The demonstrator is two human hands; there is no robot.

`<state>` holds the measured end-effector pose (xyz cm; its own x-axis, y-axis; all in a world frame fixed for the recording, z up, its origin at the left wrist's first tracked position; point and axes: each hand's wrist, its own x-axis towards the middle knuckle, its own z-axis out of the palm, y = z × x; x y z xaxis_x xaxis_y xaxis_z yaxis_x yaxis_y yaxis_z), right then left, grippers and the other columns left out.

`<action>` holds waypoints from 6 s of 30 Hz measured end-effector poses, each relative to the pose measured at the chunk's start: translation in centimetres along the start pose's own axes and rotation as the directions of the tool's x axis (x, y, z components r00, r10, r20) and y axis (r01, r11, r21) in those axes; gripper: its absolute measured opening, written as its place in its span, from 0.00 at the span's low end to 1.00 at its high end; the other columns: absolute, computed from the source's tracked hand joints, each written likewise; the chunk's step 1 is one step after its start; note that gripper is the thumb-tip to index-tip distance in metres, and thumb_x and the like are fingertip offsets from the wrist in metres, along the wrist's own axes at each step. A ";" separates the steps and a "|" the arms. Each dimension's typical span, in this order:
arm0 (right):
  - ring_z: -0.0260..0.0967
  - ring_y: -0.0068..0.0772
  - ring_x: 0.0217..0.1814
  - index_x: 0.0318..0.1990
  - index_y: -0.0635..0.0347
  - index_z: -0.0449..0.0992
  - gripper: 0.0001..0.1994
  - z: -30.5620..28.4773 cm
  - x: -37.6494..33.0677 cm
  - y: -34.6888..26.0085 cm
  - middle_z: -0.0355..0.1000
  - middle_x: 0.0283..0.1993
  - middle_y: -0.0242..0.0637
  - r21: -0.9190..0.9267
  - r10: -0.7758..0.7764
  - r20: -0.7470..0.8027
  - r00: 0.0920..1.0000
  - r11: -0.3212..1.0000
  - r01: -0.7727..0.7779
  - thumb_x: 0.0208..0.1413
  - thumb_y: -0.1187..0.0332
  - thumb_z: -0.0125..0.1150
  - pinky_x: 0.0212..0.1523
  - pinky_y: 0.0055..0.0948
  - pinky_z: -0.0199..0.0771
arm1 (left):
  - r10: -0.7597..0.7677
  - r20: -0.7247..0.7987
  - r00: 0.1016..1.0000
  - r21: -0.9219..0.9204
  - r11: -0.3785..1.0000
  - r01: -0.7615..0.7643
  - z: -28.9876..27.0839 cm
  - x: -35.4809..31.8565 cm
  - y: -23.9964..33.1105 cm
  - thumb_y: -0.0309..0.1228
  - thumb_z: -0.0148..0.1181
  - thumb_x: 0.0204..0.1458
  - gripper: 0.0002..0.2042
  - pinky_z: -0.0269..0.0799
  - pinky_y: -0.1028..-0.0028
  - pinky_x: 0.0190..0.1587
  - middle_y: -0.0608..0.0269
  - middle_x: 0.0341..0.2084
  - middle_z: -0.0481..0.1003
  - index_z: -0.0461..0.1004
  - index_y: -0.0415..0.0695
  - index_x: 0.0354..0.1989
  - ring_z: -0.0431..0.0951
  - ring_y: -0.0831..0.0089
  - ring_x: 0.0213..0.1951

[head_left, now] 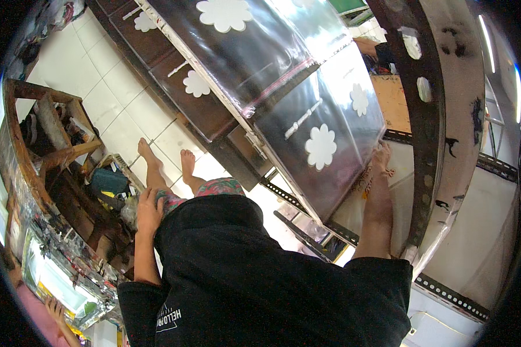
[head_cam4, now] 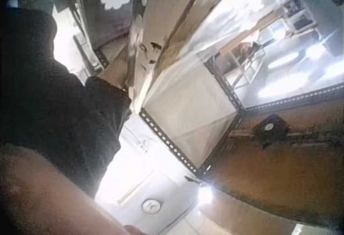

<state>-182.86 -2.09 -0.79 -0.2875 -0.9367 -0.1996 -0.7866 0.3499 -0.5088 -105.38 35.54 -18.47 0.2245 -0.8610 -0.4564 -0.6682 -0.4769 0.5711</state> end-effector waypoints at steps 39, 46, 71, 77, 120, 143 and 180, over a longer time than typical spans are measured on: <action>0.75 0.28 0.44 0.54 0.67 0.73 0.12 49.6 -32.8 -65.2 0.76 0.45 0.40 0.806 -0.848 0.514 0.132 0.530 0.265 0.67 0.73 0.52 0.48 0.28 0.76 | -0.149 -0.716 0.682 -0.160 0.986 0.047 -28.7 2.4 -7.5 0.37 0.60 0.58 0.19 0.65 0.55 0.62 0.43 0.60 0.67 0.73 0.38 0.54 0.68 0.46 0.60; 0.76 0.28 0.43 0.54 0.68 0.72 0.13 54.1 -33.2 -64.0 0.76 0.45 0.39 0.682 -0.708 0.703 0.071 0.699 0.216 0.67 0.70 0.54 0.46 0.27 0.76 | -0.249 -0.827 0.503 -0.231 0.968 0.099 -32.5 2.3 -9.4 0.34 0.62 0.54 0.22 0.63 0.55 0.63 0.41 0.60 0.65 0.71 0.37 0.56 0.65 0.44 0.61; 0.73 0.27 0.51 0.60 0.64 0.70 0.19 55.7 -30.4 -65.3 0.72 0.54 0.39 0.642 -0.631 0.760 0.158 0.766 -0.028 0.65 0.65 0.59 0.49 0.29 0.78 | 0.067 -0.807 0.587 0.461 0.693 0.555 -50.0 11.2 -19.4 0.24 0.52 0.52 0.25 0.47 0.45 0.70 0.54 0.62 0.68 0.67 0.40 0.61 0.65 0.59 0.65; 0.70 0.31 0.56 0.67 0.55 0.62 0.29 49.0 -32.6 -78.0 0.66 0.62 0.39 0.727 -0.790 0.614 0.007 0.562 -0.395 0.64 0.54 0.60 0.56 0.36 0.72 | 0.437 -0.608 0.663 0.649 0.755 0.097 -43.0 11.1 -2.5 0.23 0.51 0.52 0.27 0.44 0.46 0.72 0.52 0.64 0.67 0.64 0.37 0.65 0.65 0.58 0.66; 0.75 0.33 0.46 0.50 0.64 0.70 0.14 12.5 -30.0 -12.6 0.71 0.48 0.41 0.802 0.400 -0.114 0.910 0.577 -0.153 0.60 0.82 0.43 0.43 0.28 0.79 | 0.550 0.057 0.834 0.061 0.831 -0.552 -8.2 11.5 1.4 0.28 0.59 0.55 0.15 0.66 0.57 0.61 0.42 0.55 0.71 0.76 0.36 0.50 0.69 0.47 0.58; 0.75 0.27 0.29 0.40 0.64 0.76 0.07 12.5 -27.3 -10.0 0.75 0.32 0.36 0.657 0.356 -0.207 0.911 0.741 -0.140 0.56 0.75 0.54 0.30 0.23 0.75 | 0.273 0.217 0.937 0.071 0.953 -0.294 -5.0 9.3 -8.4 0.31 0.58 0.54 0.14 0.67 0.54 0.57 0.43 0.48 0.74 0.76 0.36 0.46 0.71 0.44 0.53; 0.75 0.28 0.48 0.50 0.68 0.75 0.10 35.9 -18.7 -60.6 0.76 0.47 0.38 0.447 -0.702 0.389 0.596 0.710 0.544 0.67 0.72 0.53 0.49 0.30 0.78 | -0.016 -0.370 0.929 -0.288 0.952 -0.099 -12.6 10.3 -6.3 0.28 0.57 0.55 0.14 0.64 0.56 0.62 0.39 0.52 0.74 0.75 0.33 0.48 0.71 0.44 0.56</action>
<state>-110.17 -5.43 3.69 0.5934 -0.8001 -0.0878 -0.4705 -0.2563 -0.8444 -89.92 27.39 -18.16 0.4811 -0.8579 -0.1807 -0.4539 -0.4201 0.7858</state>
